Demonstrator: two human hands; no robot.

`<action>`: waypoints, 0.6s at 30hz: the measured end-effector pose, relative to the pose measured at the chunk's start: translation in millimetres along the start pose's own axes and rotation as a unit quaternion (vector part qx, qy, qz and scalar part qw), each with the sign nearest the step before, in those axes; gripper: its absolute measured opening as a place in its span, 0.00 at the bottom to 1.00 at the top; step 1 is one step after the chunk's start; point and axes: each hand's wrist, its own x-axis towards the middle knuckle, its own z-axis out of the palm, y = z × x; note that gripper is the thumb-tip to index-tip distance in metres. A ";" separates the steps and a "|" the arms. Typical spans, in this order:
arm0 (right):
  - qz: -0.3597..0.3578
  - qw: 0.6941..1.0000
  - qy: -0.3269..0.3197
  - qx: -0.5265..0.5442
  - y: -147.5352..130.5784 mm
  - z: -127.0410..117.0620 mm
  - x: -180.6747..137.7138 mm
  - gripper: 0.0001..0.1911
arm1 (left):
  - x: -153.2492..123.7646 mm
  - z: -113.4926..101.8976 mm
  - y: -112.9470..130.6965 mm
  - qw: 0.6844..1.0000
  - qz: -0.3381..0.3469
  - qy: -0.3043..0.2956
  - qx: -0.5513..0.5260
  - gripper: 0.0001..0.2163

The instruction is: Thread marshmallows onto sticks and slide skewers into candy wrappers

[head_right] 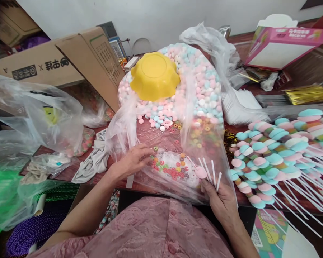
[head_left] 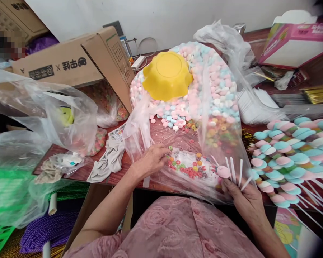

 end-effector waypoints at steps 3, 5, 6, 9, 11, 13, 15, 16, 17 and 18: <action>-0.015 1.000 0.001 -0.013 -2.5 0.6 -0.4 0.17 | 7.1 7.7 2.1 0.999 0.024 -0.034 0.035 0.09; -0.027 0.999 -0.010 -0.025 -2.3 -0.1 -0.5 0.18 | 8.4 8.7 2.5 0.996 0.021 -0.062 0.056 0.10; -0.034 0.999 -0.014 -0.033 -1.7 -0.5 -0.6 0.18 | 8.1 7.5 2.6 0.995 0.018 -0.072 0.063 0.09; -0.051 0.997 -0.017 -0.049 0.4 -1.3 -0.6 0.17 | 6.9 0.6 4.2 0.994 0.010 -0.076 0.078 0.09; -0.054 0.997 -0.016 -0.053 1.0 -1.1 -0.2 0.16 | 8.7 -2.1 7.8 0.994 0.015 -0.068 0.084 0.10; -0.053 0.997 -0.011 -0.057 0.6 -0.6 0.2 0.15 | 13.0 -0.4 13.2 0.993 0.031 -0.071 0.087 0.10; -0.052 0.997 -0.004 -0.059 -0.2 -0.3 0.6 0.15 | 17.6 4.6 18.8 0.990 0.049 -0.090 0.096 0.10; -0.050 0.997 -0.004 -0.058 -0.6 -0.1 0.6 0.15 | 19.3 7.5 21.1 0.988 0.053 -0.100 0.104 0.10; -0.050 0.997 -0.005 -0.054 -0.9 -0.1 0.6 0.15 | 20.2 10.3 22.8 0.986 0.054 -0.108 0.112 0.09; -0.050 0.997 -0.008 -0.051 -1.0 0.0 0.4 0.15 | 20.5 12.6 23.6 0.985 0.054 -0.112 0.117 0.09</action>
